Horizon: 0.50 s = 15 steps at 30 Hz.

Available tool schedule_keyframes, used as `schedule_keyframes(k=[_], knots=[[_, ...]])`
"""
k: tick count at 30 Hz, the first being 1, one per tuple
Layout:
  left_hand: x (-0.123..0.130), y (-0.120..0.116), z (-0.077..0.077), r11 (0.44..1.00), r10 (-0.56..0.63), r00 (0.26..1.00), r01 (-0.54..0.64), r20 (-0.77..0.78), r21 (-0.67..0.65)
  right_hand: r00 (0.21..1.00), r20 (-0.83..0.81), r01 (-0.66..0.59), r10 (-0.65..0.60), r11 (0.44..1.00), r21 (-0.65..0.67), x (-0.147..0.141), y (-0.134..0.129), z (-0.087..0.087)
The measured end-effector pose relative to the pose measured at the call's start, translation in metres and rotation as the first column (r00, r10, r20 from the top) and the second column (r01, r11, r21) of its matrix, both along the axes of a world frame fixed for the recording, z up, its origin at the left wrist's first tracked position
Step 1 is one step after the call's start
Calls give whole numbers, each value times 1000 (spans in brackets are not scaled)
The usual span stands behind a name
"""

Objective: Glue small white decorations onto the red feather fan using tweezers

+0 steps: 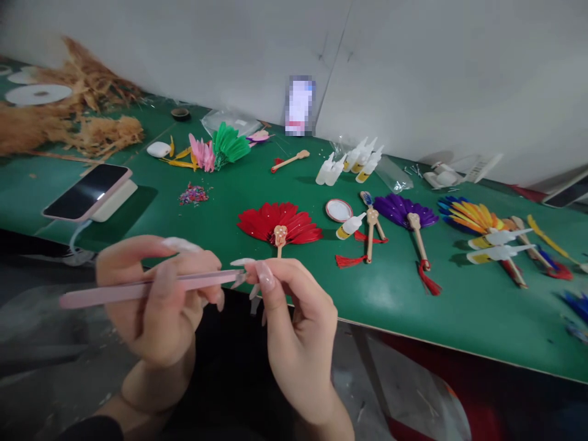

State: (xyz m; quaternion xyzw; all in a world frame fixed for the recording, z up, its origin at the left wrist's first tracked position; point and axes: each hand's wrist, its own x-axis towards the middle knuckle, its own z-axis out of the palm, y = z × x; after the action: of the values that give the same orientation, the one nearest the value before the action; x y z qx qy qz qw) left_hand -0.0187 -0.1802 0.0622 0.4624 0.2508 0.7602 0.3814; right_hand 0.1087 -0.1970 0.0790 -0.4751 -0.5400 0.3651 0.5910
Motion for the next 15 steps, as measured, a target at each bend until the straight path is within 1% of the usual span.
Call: schedule_keyframes(k=[1, 2, 5, 7, 9, 11, 12, 13, 15], knots=[[0, 3, -1, 999, 17, 998, -14, -68, 39, 1000, -2, 9, -9, 1000, 0, 0, 1, 0], [-1, 5, -1, 997, 39, 994, -32, -101, 65, 1000, -4, 21, -21, 1000, -5, 1, 2, 0], [-4, 10, 0, 993, 117, 991, -115, -64, 37, 1000, -22, 15, -17, 998, -58, 4, 5, -1], [-7, 12, 1, 989, 143, 986, -140, -90, 37, 998, -56, -37, 31, 993, -114, 6, 6, -2], [-10, 12, 1, 993, 116, 979, -108, -170, 54, 989, -114, -115, 96, 979, -171, 8, 6, -3], [-12, 12, 0, 996, 56, 964, -36, -260, 80, 971, -193, -183, 142, 958, -219, 8, 7, -4], [-14, 12, -2, 995, 44, 952, -14, -304, 101, 960, -237, -208, 153, 950, -232, 8, 7, -5], [-16, 12, -3, 992, 56, 938, -12, -343, 129, 947, -279, -229, 159, 944, -236, 7, 8, -6], [-21, 11, -6, 980, 128, 903, -53, -410, 190, 921, -346, -269, 177, 933, -239, 7, 8, -6]])
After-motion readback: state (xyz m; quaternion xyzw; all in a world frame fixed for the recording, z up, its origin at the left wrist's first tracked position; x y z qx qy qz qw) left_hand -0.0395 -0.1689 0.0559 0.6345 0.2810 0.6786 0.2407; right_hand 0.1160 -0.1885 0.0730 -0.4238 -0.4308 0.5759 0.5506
